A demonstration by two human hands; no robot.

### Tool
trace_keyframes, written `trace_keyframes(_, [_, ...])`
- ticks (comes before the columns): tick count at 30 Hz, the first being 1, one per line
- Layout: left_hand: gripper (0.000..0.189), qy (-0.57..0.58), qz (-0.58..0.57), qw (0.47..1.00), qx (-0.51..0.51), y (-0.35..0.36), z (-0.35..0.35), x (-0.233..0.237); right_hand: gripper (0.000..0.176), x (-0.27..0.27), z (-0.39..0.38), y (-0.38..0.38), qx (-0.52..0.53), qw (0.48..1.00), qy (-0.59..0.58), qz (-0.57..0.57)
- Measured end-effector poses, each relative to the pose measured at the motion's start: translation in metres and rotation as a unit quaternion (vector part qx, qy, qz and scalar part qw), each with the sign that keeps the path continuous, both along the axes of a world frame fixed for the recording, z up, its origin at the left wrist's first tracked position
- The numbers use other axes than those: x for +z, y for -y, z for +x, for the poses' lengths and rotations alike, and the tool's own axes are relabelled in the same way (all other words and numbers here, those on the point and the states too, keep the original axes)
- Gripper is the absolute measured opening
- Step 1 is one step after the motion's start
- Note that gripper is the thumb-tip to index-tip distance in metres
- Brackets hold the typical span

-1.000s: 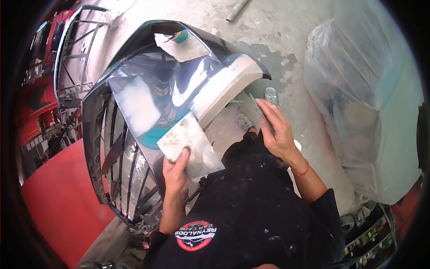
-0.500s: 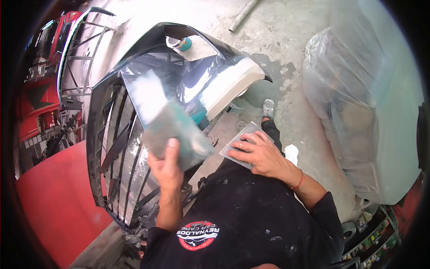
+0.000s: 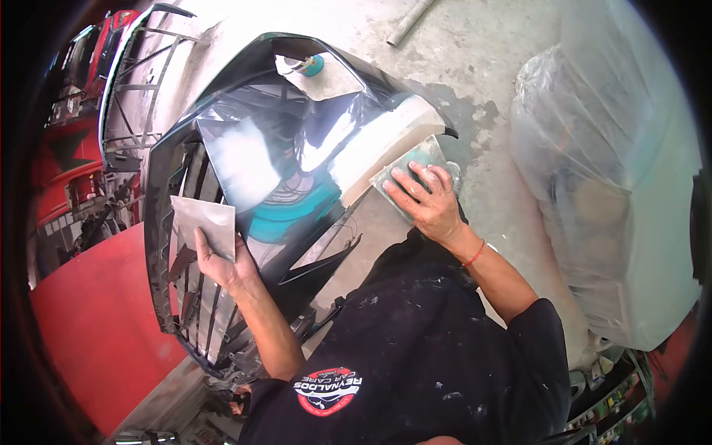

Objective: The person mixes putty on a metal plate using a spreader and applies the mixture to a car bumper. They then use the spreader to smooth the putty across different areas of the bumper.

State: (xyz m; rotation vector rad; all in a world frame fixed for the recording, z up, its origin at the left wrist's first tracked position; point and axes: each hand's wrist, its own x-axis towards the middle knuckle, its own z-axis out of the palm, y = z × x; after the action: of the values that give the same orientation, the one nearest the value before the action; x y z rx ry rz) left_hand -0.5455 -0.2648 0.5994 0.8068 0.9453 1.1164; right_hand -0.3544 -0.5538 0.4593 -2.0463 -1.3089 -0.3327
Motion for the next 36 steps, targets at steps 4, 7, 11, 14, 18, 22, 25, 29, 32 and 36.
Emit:
trace_keyframes(4, [0.029,0.025,-0.009,1.000,-0.011,0.003,0.001,0.001,0.043,-0.016,0.019,0.005,-0.036,0.999,-0.017,-0.026])
trace_keyframes(7, [0.029,0.016,0.001,1.000,-0.012,-0.001,-0.001,-0.003,0.042,-0.029,0.019,0.005,-0.042,0.998,-0.041,-0.018])
trace_keyframes(11, [0.029,-0.018,0.004,1.000,-0.004,-0.002,0.001,-0.004,0.039,-0.037,0.016,0.001,-0.018,1.000,0.016,0.015])
trace_keyframes(14, [0.029,-0.032,0.005,0.999,0.000,-0.002,0.002,-0.004,0.038,-0.036,0.023,-0.005,-0.019,0.999,0.025,0.007])
trace_keyframes(18, [0.030,-0.028,0.005,1.000,-0.003,-0.005,0.001,-0.005,0.039,-0.052,0.019,-0.014,-0.022,0.999,0.032,0.002])
trace_keyframes(22, [0.025,-0.029,0.003,1.000,-0.005,0.000,0.005,-0.001,0.040,-0.053,0.014,-0.008,-0.020,0.999,0.030,-0.010])
trace_keyframes(25, [0.027,-0.017,-0.006,1.000,-0.014,-0.002,0.005,-0.003,0.044,-0.043,0.011,0.004,-0.002,1.000,-0.012,-0.016])
trace_keyframes(29, [0.029,-0.022,0.002,1.000,-0.006,-0.001,0.004,-0.003,0.058,-0.022,0.008,-0.004,-0.104,0.980,-0.166,0.023])
trace_keyframes(32, [0.029,-0.023,0.004,1.000,-0.010,-0.004,0.003,-0.004,0.069,-0.014,0.002,-0.021,-0.120,0.948,-0.294,0.025])
trace_keyframes(36, [0.029,-0.027,0.009,0.999,-0.023,-0.007,0.004,-0.004,0.069,0.016,-0.027,-0.035,-0.098,0.947,-0.305,0.013])
